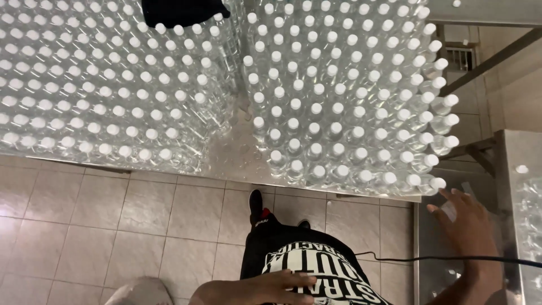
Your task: The person is inspecting and scanning individual water bottles from a large production batch on a table.
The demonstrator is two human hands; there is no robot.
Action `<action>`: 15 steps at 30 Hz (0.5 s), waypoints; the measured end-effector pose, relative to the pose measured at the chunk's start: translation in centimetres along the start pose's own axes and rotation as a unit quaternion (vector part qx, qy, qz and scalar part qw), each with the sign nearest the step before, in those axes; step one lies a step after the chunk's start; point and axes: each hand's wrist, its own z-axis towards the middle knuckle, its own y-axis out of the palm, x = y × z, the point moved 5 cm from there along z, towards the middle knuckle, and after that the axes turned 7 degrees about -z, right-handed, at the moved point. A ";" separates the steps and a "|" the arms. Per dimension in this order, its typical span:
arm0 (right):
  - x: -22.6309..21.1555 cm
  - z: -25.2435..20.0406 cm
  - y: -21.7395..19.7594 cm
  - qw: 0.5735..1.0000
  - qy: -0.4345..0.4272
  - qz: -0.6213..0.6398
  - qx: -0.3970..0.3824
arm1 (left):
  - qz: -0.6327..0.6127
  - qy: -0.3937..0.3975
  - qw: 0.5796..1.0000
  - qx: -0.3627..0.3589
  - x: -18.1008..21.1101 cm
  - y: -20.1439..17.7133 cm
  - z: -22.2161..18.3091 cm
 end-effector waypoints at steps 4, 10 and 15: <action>-3.6 0.9 -1.7 0.998 0.040 0.046 -0.008 | -0.072 -0.059 0.996 -0.007 6.0 -8.1 -4.0; -11.4 1.5 -3.5 0.987 0.131 0.082 -0.038 | 0.000 -0.216 0.965 0.151 3.7 -30.5 -13.4; -23.4 0.7 -9.8 0.954 0.235 0.130 -0.133 | 0.037 -0.129 0.819 0.558 4.4 -58.2 -19.4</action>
